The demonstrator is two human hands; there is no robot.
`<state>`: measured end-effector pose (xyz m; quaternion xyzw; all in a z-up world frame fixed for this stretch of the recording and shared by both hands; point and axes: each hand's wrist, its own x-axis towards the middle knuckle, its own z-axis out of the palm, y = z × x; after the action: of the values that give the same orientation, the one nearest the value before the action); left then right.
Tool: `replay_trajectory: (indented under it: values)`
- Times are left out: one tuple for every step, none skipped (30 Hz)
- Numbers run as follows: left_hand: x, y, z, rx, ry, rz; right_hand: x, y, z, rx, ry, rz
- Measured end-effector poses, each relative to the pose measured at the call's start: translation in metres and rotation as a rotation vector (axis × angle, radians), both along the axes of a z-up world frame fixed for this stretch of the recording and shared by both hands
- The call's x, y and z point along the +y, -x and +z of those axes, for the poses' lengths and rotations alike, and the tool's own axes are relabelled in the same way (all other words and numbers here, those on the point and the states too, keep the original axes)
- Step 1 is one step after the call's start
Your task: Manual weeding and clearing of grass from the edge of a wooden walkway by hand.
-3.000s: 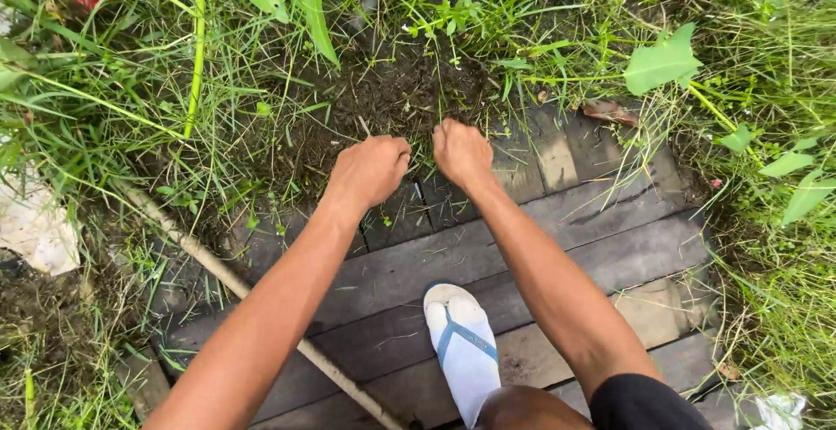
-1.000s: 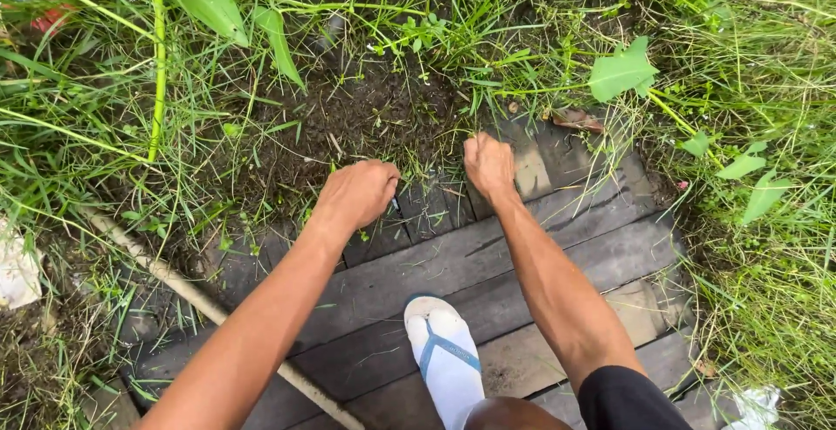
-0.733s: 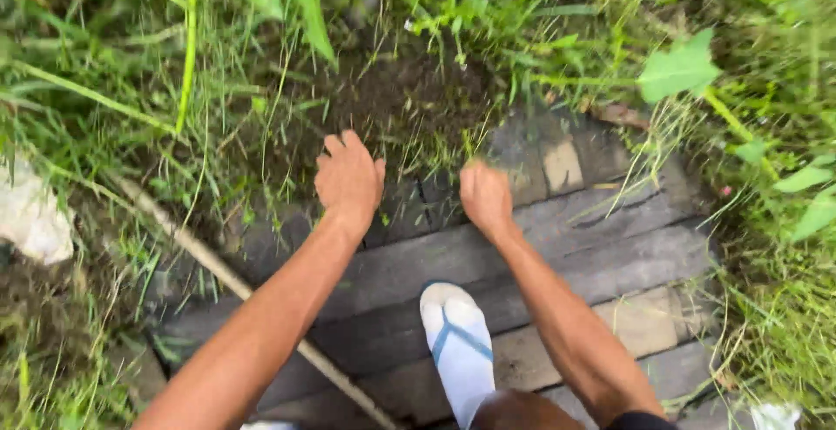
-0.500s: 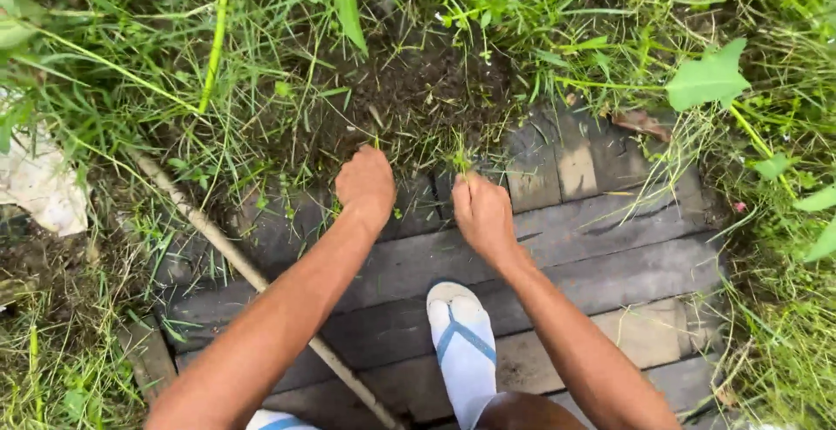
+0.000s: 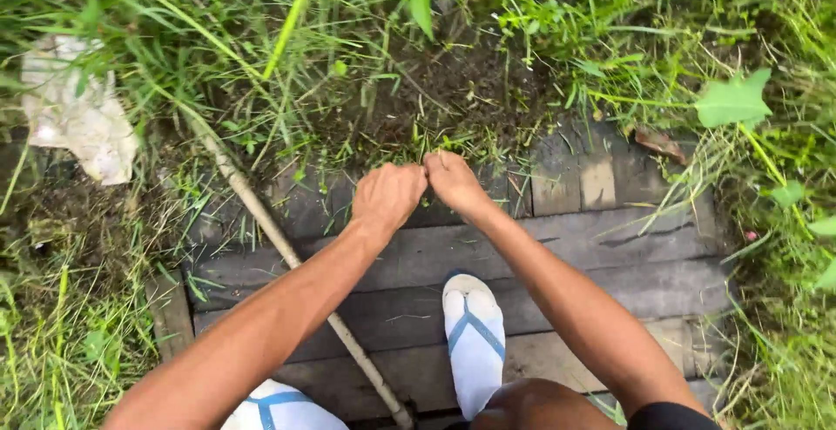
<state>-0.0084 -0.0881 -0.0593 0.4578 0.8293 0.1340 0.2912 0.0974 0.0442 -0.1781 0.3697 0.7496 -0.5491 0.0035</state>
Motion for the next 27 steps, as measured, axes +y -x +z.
replay_trajectory:
  values:
    - [-0.011,0.012,0.008,0.006,-0.003,0.027,-0.008,0.008,0.029,0.006,-0.003,0.027]
    - [-0.023,0.025,0.016,0.018,-0.016,0.035,-0.017,0.017,0.059,-0.004,-0.051,0.126]
    - [-0.040,0.036,0.023,0.027,-0.024,0.051,-0.030,0.025,0.087,-0.017,-0.096,0.232]
    - [-0.058,0.046,0.037,0.029,-0.022,0.085,-0.041,0.031,0.100,-0.014,-0.096,0.267]
    - [-0.076,0.059,0.051,0.036,-0.012,0.089,-0.050,0.043,0.113,-0.044,-0.137,0.386]
    - [-0.096,0.072,0.066,0.043,-0.001,0.092,-0.063,0.055,0.127,-0.074,-0.180,0.505]
    - [-0.118,0.084,0.073,0.053,0.007,0.154,-0.072,0.070,0.135,-0.058,-0.178,0.566]
    - [-0.143,0.096,0.079,0.094,0.003,0.165,-0.084,0.086,0.142,-0.105,-0.272,0.699]
    - [-0.173,0.106,0.085,0.127,0.012,0.188,-0.101,0.103,0.148,-0.150,-0.360,0.843]
    - [-0.204,0.116,0.090,0.130,0.033,0.260,-0.124,0.122,0.159,-0.129,-0.352,0.916]
    - [-0.232,0.123,0.095,0.161,0.051,0.312,-0.146,0.136,0.169,-0.137,-0.429,1.012]
    - [-0.260,0.130,0.100,0.193,0.072,0.363,-0.167,0.150,0.179,-0.140,-0.509,1.106]
    - [-0.294,0.134,0.101,0.189,0.089,0.402,-0.198,0.164,0.187,-0.127,-0.500,1.147]
    - [-0.327,0.138,0.103,0.196,0.082,0.482,-0.228,0.177,0.196,-0.110,-0.525,1.214]
    - [-0.353,0.144,0.105,0.212,0.063,0.545,-0.252,0.189,0.206,-0.092,-0.562,1.261]
    - [-0.378,0.148,0.107,0.218,0.068,0.567,-0.282,0.203,0.202,-0.078,-0.564,1.281]
    - [-0.401,0.148,0.107,0.217,0.060,0.612,-0.309,0.215,0.197,-0.009,-0.565,1.338]
    - [-0.423,0.148,0.107,0.216,0.052,0.658,-0.336,0.225,0.193,0.061,-0.563,1.395]
    - [-0.440,0.146,0.100,0.218,0.045,0.678,-0.361,0.233,0.185,0.066,-0.574,1.414]
    - [-0.456,0.144,0.093,0.238,0.109,0.694,-0.383,0.240,0.177,0.137,-0.535,1.448]
    - [-0.471,0.140,0.085,0.252,0.179,0.705,-0.406,0.244,0.167,0.204,-0.488,1.479]
    - [-0.483,0.140,0.078,0.250,0.176,0.722,-0.421,0.248,0.172,0.205,-0.491,1.495]
    - [-0.492,0.136,0.070,0.274,0.311,0.704,-0.432,0.247,0.174,0.120,-0.552,1.526]
    - [-0.498,0.133,0.060,0.297,0.445,0.683,-0.441,0.245,0.176,0.034,-0.614,1.556]
    - [-0.502,0.134,0.056,0.282,0.441,0.665,-0.440,0.245,0.166,0.011,-0.606,1.546]
    - [-0.504,0.136,0.051,0.340,0.486,0.604,-0.436,0.246,0.158,0.082,-0.651,1.500]
    - [-0.498,0.143,0.047,0.407,0.517,0.530,-0.426,0.247,0.150,0.148,-0.709,1.436]
